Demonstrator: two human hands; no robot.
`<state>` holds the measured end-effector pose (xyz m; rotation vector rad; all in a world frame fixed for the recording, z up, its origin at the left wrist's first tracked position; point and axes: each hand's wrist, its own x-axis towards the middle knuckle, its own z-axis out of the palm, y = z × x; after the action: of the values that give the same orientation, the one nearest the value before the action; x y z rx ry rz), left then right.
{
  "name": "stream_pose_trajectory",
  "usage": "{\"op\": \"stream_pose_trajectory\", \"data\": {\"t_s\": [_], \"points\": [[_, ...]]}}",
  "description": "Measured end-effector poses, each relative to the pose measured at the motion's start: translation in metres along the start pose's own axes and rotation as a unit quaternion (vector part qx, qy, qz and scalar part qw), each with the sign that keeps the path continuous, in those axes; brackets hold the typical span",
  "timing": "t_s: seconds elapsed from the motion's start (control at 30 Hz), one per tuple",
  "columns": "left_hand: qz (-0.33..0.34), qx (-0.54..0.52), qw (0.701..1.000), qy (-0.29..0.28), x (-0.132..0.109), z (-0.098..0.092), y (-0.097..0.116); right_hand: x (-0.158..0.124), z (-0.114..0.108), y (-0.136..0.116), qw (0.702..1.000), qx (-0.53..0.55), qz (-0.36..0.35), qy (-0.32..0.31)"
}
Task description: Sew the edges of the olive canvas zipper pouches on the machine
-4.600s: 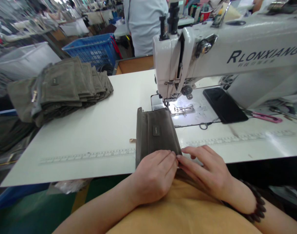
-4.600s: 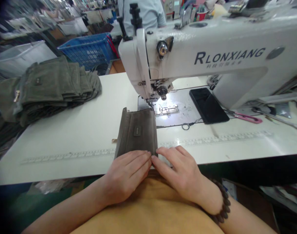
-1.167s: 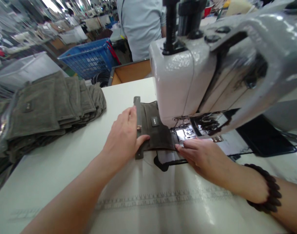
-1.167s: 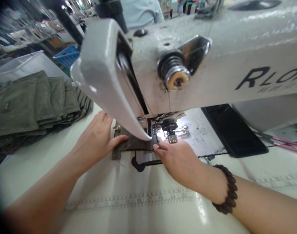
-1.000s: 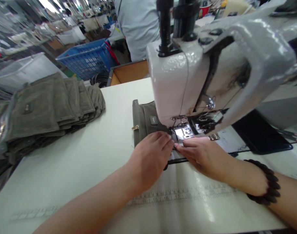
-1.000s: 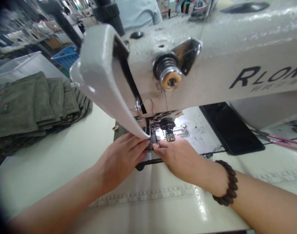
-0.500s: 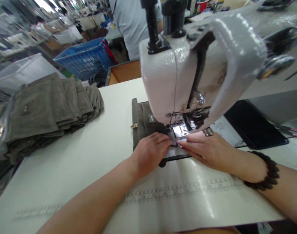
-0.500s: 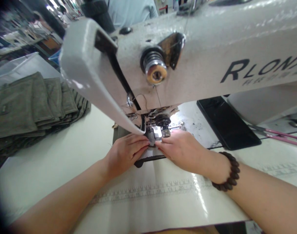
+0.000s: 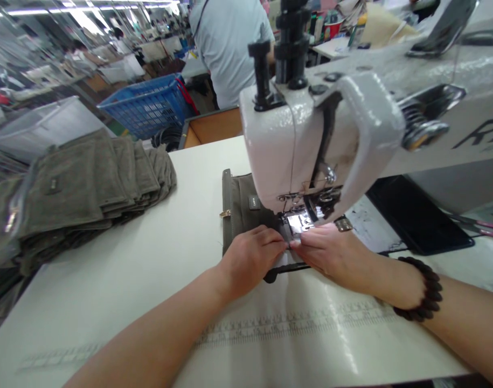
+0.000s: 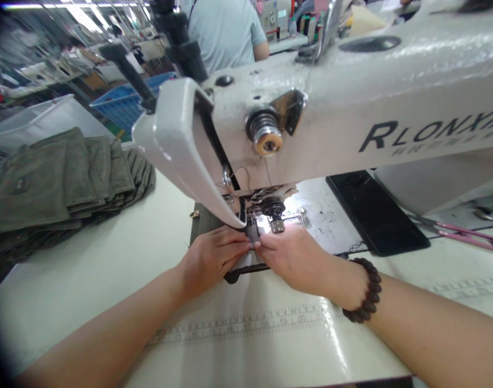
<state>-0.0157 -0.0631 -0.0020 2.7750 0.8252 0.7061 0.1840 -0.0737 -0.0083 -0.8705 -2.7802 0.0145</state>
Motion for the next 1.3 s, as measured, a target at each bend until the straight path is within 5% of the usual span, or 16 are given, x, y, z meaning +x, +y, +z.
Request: {"op": "stream_pose_trajectory", "data": {"t_s": [0.47,1.3], "points": [[-0.016,0.040,0.996,-0.075,0.001,0.000,-0.009,-0.001,0.003,-0.003,0.996,-0.084,-0.011,0.040],[-0.081,0.073,0.988,-0.110,0.014,0.002,-0.020,0.001,0.002,-0.003,0.998,-0.052,0.017,0.034]]}}
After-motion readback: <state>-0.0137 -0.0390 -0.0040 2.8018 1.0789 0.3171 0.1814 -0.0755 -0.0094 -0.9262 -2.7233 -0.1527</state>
